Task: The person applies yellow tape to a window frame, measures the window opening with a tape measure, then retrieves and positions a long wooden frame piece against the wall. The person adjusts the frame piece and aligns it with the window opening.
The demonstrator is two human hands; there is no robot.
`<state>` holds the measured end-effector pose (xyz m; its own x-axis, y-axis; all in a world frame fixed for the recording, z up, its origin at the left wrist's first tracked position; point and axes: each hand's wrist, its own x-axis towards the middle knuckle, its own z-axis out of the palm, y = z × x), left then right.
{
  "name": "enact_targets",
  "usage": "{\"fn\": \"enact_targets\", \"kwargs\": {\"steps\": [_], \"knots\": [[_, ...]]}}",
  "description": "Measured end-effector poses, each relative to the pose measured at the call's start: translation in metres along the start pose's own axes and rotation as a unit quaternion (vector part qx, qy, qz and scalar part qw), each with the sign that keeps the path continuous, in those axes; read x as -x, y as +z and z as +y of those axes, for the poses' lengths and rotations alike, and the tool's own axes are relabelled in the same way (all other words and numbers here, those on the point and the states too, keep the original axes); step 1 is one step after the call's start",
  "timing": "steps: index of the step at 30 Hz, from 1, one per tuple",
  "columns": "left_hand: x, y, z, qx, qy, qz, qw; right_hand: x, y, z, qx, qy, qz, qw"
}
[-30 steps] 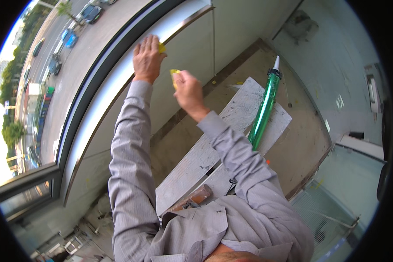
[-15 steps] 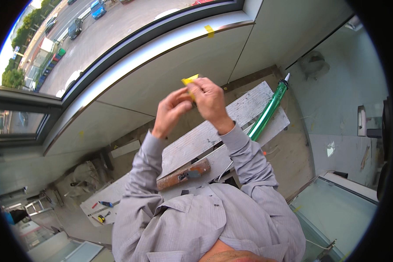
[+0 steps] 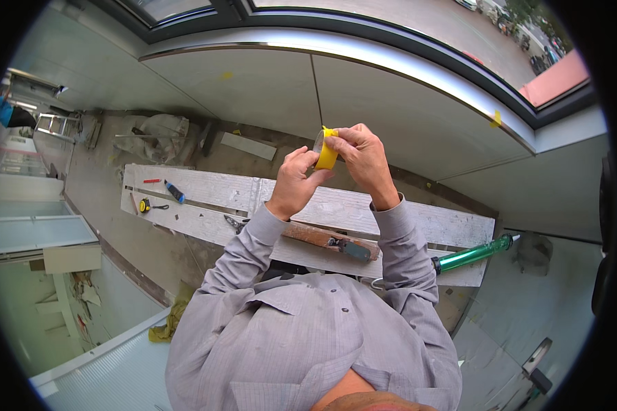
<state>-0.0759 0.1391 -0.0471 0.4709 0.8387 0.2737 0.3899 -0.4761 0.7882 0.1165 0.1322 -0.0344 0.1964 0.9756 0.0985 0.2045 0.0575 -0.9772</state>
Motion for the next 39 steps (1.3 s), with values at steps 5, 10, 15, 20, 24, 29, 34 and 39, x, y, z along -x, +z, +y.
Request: {"fn": "enact_targets", "kwargs": {"steps": [5, 10, 15, 20, 24, 29, 34, 39], "knots": [[0.007, -0.042, -0.02, -0.037, -0.001, 0.007, 0.999, -0.037, 0.026, -0.016, -0.114, 0.05, -0.114, 0.986], [-0.012, -0.083, -0.069, -0.005, 0.012, 0.001, 1.0, -0.079, 0.073, -0.024, -0.137, 0.081, -0.149, 0.976], [-0.037, -0.14, -0.152, 0.02, 0.052, -0.005, 0.998, -0.134, 0.146, -0.02, -0.082, 0.096, -0.195, 0.973], [-0.069, -0.197, -0.22, 0.05, 0.057, 0.021, 0.997, -0.195, 0.21, -0.019, -0.026, 0.105, -0.227, 0.968], [-0.089, -0.238, -0.262, 0.065, 0.0, 0.019, 0.998, -0.239, 0.268, -0.016, 0.074, 0.033, -0.203, 0.976], [-0.127, -0.258, -0.312, 0.047, -0.082, 0.081, 0.992, -0.299, 0.321, -0.017, 0.24, -0.105, -0.121, 0.957], [-0.164, -0.24, -0.342, 0.174, -0.198, 0.061, 0.963, -0.377, 0.304, 0.002, 0.273, -0.046, 0.008, 0.961], [-0.194, -0.196, -0.341, 0.307, -0.227, 0.058, 0.922, -0.419, 0.276, 0.027, 0.331, -0.027, -0.027, 0.943]]}}
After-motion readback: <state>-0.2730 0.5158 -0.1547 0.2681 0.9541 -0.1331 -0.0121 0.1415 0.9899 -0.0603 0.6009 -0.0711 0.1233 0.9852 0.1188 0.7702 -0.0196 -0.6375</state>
